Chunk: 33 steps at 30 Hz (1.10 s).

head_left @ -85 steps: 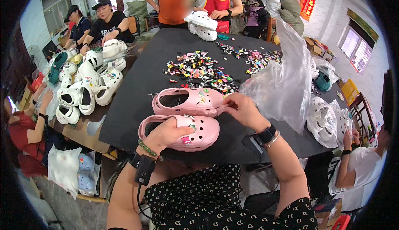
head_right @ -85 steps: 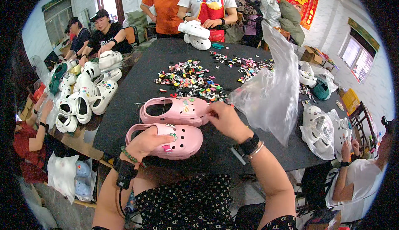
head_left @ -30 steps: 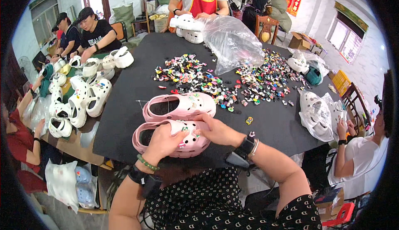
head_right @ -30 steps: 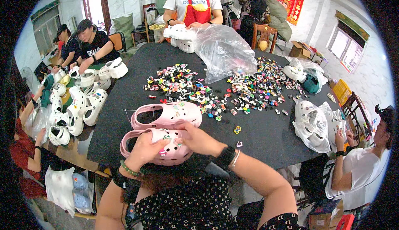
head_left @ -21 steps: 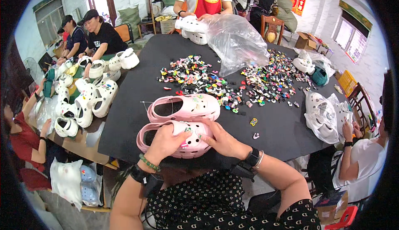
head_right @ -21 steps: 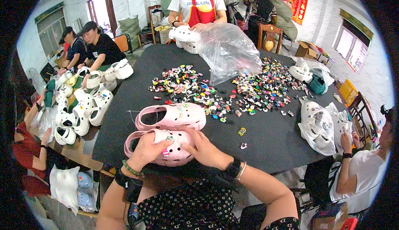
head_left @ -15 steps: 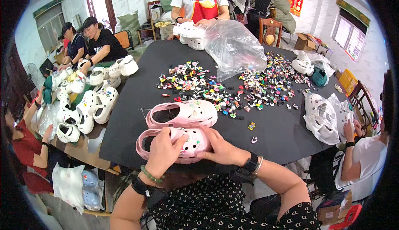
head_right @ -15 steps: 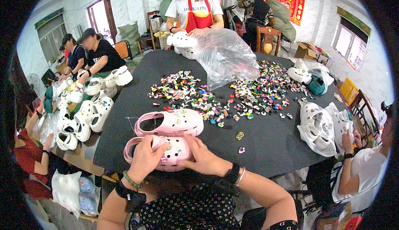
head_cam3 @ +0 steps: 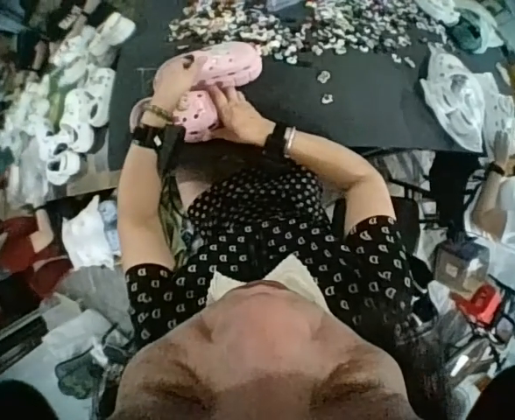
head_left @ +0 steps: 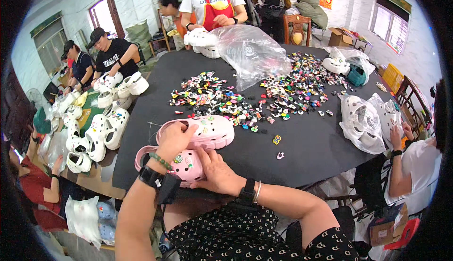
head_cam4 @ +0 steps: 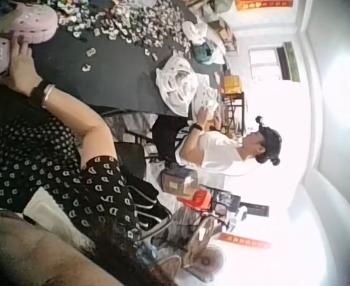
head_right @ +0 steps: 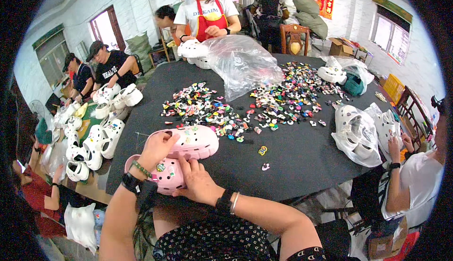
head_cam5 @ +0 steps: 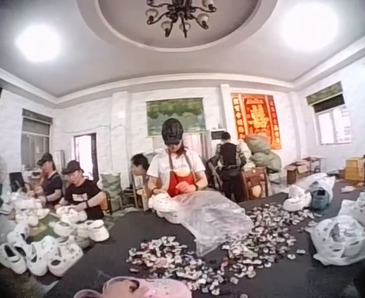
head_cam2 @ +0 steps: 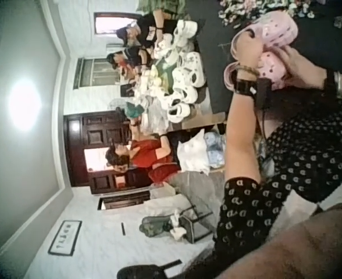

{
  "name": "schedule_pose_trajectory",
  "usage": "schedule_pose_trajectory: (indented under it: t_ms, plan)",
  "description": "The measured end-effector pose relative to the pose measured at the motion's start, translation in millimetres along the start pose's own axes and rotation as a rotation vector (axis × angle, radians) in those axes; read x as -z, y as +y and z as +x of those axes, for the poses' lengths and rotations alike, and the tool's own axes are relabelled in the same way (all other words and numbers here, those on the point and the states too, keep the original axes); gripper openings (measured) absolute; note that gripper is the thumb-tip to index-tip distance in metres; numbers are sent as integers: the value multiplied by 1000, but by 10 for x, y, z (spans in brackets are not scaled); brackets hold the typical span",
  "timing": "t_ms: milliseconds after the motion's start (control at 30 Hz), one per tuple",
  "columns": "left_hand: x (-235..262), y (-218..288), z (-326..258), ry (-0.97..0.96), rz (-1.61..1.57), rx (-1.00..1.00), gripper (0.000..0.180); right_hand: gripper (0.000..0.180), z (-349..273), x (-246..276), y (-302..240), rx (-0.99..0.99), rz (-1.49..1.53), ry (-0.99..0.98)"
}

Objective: Decorating clog-style shoes with colorful charms.

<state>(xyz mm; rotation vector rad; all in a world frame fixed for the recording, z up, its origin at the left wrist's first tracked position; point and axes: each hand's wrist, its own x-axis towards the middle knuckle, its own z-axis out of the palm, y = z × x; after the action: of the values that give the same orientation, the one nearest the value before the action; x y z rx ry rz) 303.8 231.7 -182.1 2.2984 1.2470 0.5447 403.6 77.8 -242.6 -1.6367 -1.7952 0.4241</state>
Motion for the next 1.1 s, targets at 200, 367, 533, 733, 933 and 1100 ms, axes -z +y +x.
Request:
schedule_pose_trajectory:
  t_ms: [200, 367, 533, 733, 933, 1100]
  plan:
    - [-133, -30, 215, -217, -327, 135, 49, 97, -120, 183, 303, 187, 97, -64]
    - [-118, -19, 194, -330, -538, 190, 41, 33, -124, 724, 721, 95, 6, -80]
    - [-180, -134, 90, -330, -671, 99, 34, 25, 33, 1076, 1444, -162, -306, 68]
    - [-176, -206, 17, -308, -507, 37, 32, 24, 289, 1160, 1634, -185, -296, 107]
    - [-44, -179, -60, -290, -260, -59, 38, 34, 565, 904, 1467, -198, -511, 42]
    - [40, 93, -139, -322, -247, -63, 38, 36, 604, 953, 1762, -269, -435, 3]
